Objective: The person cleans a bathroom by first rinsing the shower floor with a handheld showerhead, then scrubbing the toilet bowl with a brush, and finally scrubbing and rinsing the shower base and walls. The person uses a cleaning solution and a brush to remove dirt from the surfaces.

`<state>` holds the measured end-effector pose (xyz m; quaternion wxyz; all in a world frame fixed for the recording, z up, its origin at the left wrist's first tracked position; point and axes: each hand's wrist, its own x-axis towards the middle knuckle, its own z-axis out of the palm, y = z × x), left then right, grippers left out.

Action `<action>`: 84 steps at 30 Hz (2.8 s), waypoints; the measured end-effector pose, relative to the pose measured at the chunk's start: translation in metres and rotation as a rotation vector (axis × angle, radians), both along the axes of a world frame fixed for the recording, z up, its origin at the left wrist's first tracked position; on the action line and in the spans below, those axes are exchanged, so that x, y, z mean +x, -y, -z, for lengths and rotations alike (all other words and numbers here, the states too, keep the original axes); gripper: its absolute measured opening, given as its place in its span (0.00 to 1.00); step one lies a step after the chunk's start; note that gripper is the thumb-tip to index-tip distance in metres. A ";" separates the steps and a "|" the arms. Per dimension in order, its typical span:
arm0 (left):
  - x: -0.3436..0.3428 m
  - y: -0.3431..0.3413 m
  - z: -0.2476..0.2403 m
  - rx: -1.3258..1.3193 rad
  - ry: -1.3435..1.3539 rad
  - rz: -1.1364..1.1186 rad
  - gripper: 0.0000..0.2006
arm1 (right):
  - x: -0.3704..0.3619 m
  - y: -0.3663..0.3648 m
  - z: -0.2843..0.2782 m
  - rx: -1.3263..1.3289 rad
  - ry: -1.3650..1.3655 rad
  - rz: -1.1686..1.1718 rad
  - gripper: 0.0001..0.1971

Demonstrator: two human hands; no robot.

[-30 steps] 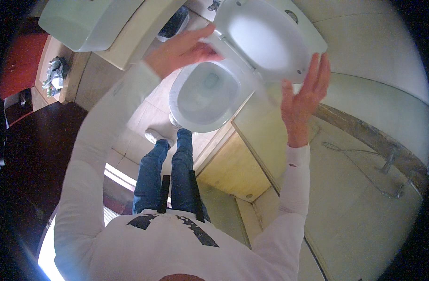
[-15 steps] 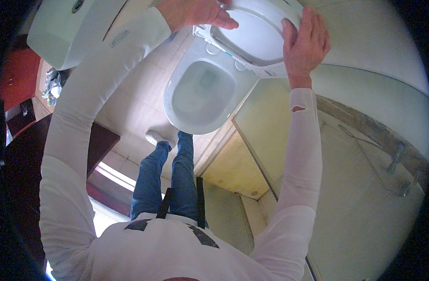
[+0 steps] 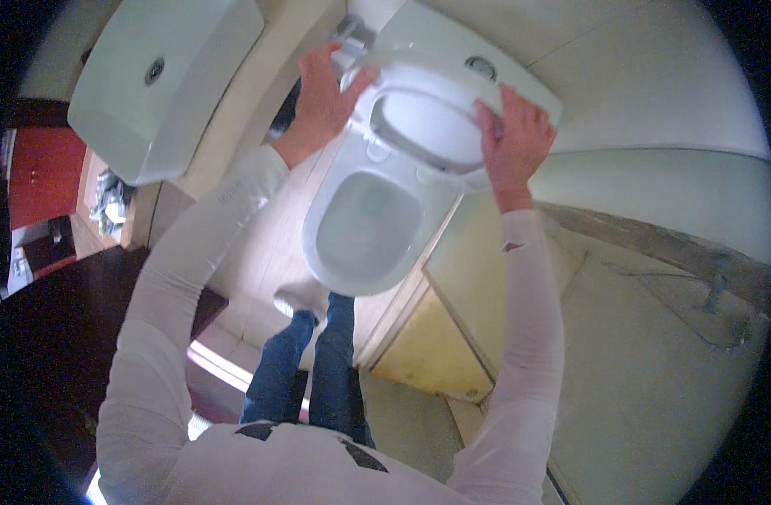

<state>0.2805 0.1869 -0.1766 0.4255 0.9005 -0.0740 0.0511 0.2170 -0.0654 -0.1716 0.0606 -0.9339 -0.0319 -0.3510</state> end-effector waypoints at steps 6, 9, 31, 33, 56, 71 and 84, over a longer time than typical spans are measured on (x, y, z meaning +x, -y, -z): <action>0.024 0.029 0.022 -0.176 0.109 0.239 0.33 | -0.001 -0.004 -0.005 0.010 0.023 0.001 0.18; 0.030 0.028 0.031 -0.142 0.106 0.268 0.31 | 0.002 -0.002 -0.001 0.033 -0.037 0.032 0.18; -0.321 -0.180 0.068 0.044 -0.700 0.117 0.33 | -0.021 -0.012 -0.030 0.037 -0.460 0.142 0.30; -0.384 -0.245 0.083 0.195 -0.861 0.003 0.33 | -0.024 -0.017 -0.036 0.006 -0.523 0.181 0.37; -0.593 -0.413 0.062 -0.511 -0.896 -1.389 0.33 | -0.134 -0.124 0.002 0.233 -0.465 -0.224 0.17; -0.535 -0.560 0.154 -0.762 -0.766 -1.479 0.34 | -0.144 -0.642 0.027 0.042 -0.938 -1.453 0.05; -0.412 -0.773 0.252 -0.692 -0.723 -1.561 0.24 | 0.030 -0.895 0.070 -0.115 -1.071 -1.189 0.12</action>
